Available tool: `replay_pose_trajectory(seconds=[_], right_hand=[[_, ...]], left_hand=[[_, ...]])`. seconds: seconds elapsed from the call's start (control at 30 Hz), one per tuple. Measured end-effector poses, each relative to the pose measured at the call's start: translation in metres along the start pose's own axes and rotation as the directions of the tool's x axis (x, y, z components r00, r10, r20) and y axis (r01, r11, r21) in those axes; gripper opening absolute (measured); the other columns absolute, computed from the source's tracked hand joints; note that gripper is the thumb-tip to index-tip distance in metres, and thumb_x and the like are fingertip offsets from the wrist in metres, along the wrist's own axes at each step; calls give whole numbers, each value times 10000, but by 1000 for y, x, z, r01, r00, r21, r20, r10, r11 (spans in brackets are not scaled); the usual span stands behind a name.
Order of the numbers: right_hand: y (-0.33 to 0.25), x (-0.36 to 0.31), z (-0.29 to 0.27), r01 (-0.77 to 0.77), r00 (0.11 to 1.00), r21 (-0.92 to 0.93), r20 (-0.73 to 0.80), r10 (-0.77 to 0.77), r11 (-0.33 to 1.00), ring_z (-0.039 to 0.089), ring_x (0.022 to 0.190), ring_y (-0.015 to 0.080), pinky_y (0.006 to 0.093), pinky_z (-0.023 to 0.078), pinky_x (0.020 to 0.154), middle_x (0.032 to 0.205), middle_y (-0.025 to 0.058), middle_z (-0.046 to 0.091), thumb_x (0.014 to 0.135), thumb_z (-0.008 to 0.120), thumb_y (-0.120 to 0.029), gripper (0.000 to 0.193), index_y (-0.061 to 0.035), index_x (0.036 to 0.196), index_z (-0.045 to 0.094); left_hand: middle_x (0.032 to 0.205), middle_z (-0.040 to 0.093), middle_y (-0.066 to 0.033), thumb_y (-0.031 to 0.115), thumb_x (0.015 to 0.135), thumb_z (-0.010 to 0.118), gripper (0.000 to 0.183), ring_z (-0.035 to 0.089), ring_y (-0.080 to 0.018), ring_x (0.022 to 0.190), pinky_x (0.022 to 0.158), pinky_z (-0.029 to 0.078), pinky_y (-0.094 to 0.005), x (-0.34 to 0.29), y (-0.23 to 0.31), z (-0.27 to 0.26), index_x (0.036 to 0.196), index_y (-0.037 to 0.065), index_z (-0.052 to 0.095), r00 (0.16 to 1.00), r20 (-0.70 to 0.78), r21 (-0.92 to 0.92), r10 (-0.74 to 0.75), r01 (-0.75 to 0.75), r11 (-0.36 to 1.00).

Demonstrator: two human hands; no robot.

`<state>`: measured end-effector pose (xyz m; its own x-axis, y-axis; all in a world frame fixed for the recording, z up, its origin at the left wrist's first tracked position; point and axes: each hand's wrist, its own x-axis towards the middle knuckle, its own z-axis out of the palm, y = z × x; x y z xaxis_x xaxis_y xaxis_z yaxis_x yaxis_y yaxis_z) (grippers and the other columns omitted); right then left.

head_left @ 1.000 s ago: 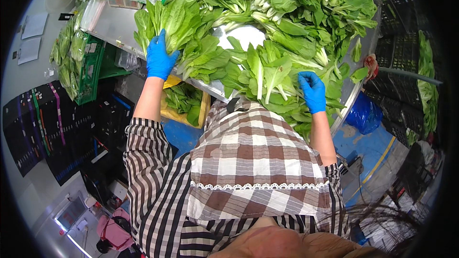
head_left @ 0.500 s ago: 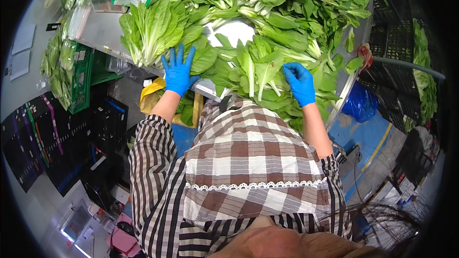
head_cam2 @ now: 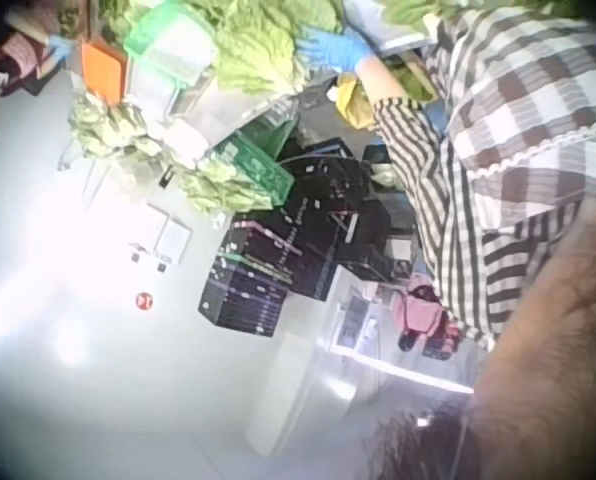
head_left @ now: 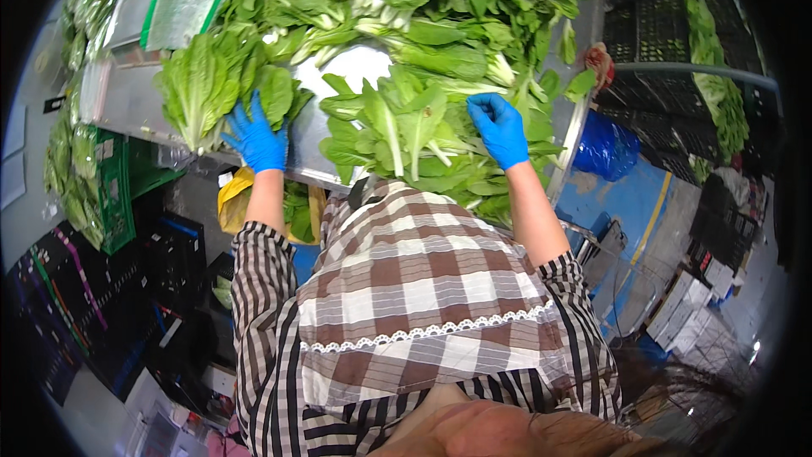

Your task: The person sorts and arranges leafy green vegetables on a metal table, picking up bunches, separating leaves, and placing them into neat piles. The person wears blue gloves and a checkered apron while working in a commercial kitchen environment.

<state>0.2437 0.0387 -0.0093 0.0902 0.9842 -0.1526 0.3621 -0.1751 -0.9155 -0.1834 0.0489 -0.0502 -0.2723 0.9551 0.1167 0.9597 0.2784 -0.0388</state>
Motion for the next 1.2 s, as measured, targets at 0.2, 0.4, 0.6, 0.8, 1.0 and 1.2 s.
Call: replay_pose_trajectory(seconds=[0.2,0.4,0.6,0.8,1.0,1.2], right_hand=[[21,49,-43,89,924,-376,-315,-217,922,617,760,239,349,505,708,918,103,652,815,703,-235,269,-96,1040,654],[33,70,-47,38,985,-555,-119,-124,831,625,878,323,412,502,771,1022,136,631,747,756,-300,418,-118,1094,611],[-6,48,-56,8,999,-532,-37,-33,847,632,828,306,395,502,725,934,130,652,702,794,-299,424,-83,1024,623],[-13,8,-87,-142,989,-111,-47,138,984,568,619,124,270,464,577,744,44,628,736,789,-260,381,2,973,648],[6,-35,-107,-330,940,452,72,334,829,564,628,111,243,459,556,791,42,633,813,722,-169,245,-24,995,645],[26,-53,-51,-322,946,746,239,217,583,602,686,128,252,515,615,861,50,646,840,709,-173,279,-29,1060,618]], left_hand=[[1505,228,-154,413,618,840,1029,208,-424,1382,1097,183,-611,-5,16,-31,1473,262,288,994,92,-83,56,-48,995],[1486,279,-196,253,603,860,1009,257,-441,1359,1102,280,-506,-15,9,-65,1457,254,323,974,184,-142,132,-106,984],[1460,324,-227,132,657,798,868,336,-440,1316,1082,336,-474,-32,3,-80,1421,224,395,973,151,-211,173,-139,968],[1386,401,-232,93,722,744,681,416,-409,1254,1039,379,-439,-37,26,-86,1352,145,492,963,-73,-516,259,-259,817],[1246,525,-195,109,788,703,509,511,-351,1148,985,424,-401,-57,94,-103,1273,89,551,899,-111,-800,425,-335,498],[1026,639,-119,216,835,703,417,610,-209,935,829,496,-312,-72,156,-97,1199,48,591,675,268,-957,687,103,272]])
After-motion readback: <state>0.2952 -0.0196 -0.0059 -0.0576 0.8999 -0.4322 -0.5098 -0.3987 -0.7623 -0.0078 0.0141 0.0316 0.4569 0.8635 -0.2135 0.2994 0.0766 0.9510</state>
